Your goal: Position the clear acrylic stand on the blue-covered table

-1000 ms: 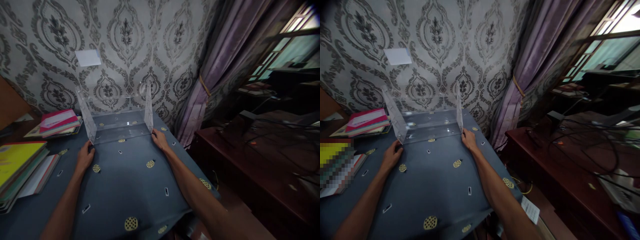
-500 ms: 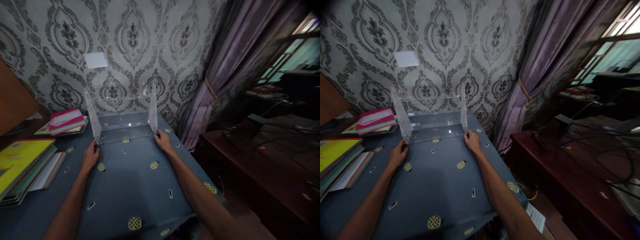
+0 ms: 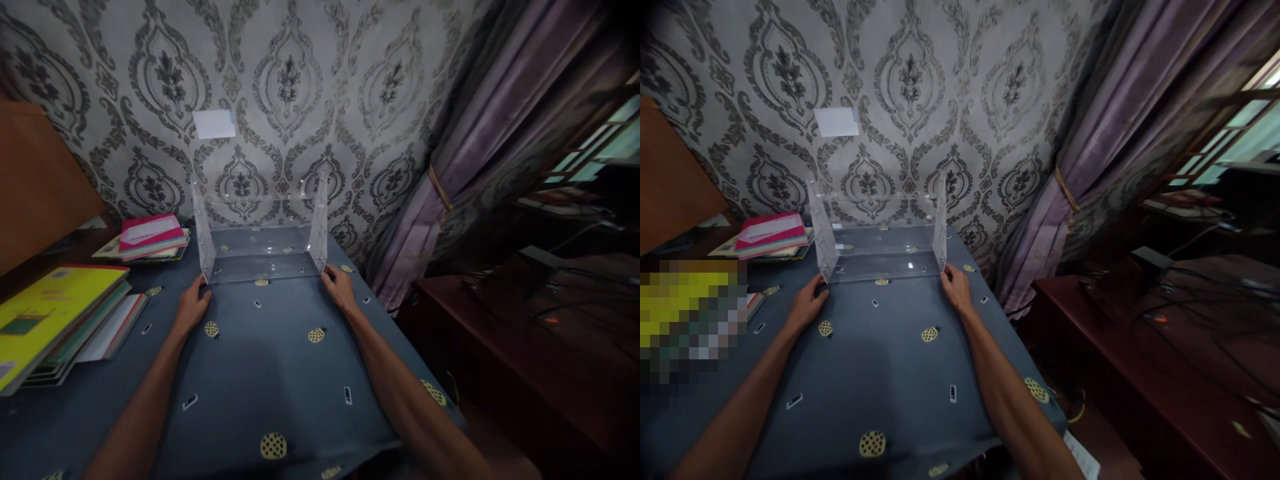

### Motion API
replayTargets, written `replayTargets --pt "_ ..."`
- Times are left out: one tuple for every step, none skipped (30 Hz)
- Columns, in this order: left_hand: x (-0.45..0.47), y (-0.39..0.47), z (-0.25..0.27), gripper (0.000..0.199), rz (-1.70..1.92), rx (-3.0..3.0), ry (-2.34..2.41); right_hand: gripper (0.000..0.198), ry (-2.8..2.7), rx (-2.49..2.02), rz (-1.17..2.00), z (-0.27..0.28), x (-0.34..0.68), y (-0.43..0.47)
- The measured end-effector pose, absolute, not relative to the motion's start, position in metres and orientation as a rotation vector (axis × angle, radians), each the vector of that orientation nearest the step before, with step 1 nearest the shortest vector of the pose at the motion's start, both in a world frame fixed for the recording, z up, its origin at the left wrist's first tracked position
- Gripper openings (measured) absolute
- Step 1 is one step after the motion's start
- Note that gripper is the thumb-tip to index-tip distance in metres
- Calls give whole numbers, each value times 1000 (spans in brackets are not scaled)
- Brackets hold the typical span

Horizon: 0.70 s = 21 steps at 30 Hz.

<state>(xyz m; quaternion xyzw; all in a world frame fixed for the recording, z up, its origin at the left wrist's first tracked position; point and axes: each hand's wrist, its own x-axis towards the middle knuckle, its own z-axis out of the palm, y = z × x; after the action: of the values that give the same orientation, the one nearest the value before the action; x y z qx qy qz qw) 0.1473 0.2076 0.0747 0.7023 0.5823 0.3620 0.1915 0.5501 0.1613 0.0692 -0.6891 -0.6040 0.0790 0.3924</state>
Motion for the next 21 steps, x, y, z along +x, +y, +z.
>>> replayTargets --pt "147 208 75 60 1023 1959 1637 39 -1533 -1749 203 69 550 161" --pt "147 207 75 60 1025 1950 1639 38 -1532 -1751 205 69 550 161" --pt "147 207 74 59 1027 1948 1640 37 -1531 -1756 207 68 550 161" --pt "146 208 74 59 1027 1951 1644 35 -1530 -1765 207 67 550 162" --pt "146 208 73 58 1025 1957 1650 34 -1528 -1776 206 66 550 162" --pt "146 208 72 57 1019 1965 1662 33 -1526 -1787 204 65 550 162" --pt "146 208 72 57 1013 1974 1676 32 -1525 -1797 202 64 550 162" --pt "146 208 71 57 1007 1983 1689 32 -1524 -1805 199 64 549 163" --pt "146 209 70 57 1002 1991 1698 32 -1524 -1813 196 63 549 164" --pt "146 209 69 57 999 2001 1700 33 -1523 -1821 192 62 548 165" --pt "146 209 68 58 997 2013 1696 33 -1522 -1831 188 61 547 166" --pt "147 209 67 59 996 2024 1690 32 -1520 -1845 183 61 546 167" --pt "147 210 66 60 991 2037 1683 32 -1517 -1860 178 60 546 168" --pt "147 210 66 61 984 2050 1678 31 -1514 -1877 172 60 545 169" --pt "148 210 65 62 974 2064 1677 31 -1513 -1892 167 60 545 170" --pt "149 210 65 63 963 2078 1679 30 -1513 -1906 162 59 545 171" --pt "149 210 65 63 949 2092 1683 30 -1515 -1917 158 59 545 171" --pt "150 210 65 64 932 2105 1693 31 -1519 -1925 155 59 544 171" --pt "151 210 66 64 913 2112 1711 31 -1523 -1932 150 59 544 171" --pt "152 210 66 65 896 2117 1730 31 -1527 -1936 145 59 544 171" --pt "152 209 66 65 885 2119 1746 31 -1531 -1938 140 60 543 170"
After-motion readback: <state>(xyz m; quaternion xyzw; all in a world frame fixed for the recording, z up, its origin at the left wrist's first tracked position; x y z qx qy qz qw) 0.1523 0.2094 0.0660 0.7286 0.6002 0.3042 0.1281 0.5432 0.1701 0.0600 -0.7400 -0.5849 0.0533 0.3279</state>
